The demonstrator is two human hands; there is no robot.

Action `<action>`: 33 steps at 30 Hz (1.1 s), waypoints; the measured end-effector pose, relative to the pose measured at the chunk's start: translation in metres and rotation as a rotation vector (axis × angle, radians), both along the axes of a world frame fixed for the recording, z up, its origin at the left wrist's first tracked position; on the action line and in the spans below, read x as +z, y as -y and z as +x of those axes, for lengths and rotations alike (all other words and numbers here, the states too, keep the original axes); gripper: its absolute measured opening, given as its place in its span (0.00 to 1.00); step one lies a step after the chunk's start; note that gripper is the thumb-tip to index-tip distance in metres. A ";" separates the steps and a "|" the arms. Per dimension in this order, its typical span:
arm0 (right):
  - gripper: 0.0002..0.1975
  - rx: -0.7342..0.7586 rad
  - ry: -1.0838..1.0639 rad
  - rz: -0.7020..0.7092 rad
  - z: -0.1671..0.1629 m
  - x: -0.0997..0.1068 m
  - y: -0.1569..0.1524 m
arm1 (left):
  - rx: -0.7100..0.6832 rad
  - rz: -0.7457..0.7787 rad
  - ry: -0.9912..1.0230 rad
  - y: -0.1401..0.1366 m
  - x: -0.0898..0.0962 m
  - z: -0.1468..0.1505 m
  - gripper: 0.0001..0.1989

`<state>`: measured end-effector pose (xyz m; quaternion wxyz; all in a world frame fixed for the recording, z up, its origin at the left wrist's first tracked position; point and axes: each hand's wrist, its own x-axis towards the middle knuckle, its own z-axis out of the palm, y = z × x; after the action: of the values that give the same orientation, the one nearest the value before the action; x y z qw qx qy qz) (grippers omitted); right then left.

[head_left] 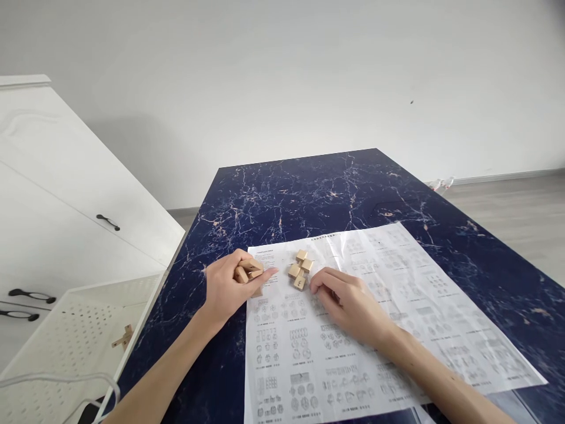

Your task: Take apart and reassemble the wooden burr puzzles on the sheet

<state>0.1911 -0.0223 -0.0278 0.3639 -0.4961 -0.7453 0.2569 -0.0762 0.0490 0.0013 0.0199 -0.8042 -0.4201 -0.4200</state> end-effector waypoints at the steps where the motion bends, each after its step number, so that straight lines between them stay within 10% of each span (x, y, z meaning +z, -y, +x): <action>1: 0.12 0.003 -0.003 -0.007 0.000 0.001 0.000 | 0.001 0.034 0.023 0.001 0.001 0.000 0.22; 16: 0.10 -0.054 -0.290 -0.167 0.002 0.009 -0.004 | -0.359 0.184 0.076 0.022 0.019 0.012 0.15; 24: 0.07 0.308 -0.689 -0.582 0.014 0.020 -0.002 | -0.630 -0.244 0.273 0.071 0.009 0.035 0.18; 29: 0.16 0.621 -0.705 -0.770 0.016 0.016 0.001 | -0.484 -1.035 0.579 0.094 0.009 0.057 0.23; 33: 0.25 0.611 -0.613 -0.782 0.014 0.011 0.005 | -0.456 -1.189 0.650 0.092 0.010 0.067 0.28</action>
<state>0.2048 -0.0276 -0.0163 0.2621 -0.2592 -0.5652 0.7380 -0.0091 -0.0432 0.0109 -0.6364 -0.5808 -0.3842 -0.3318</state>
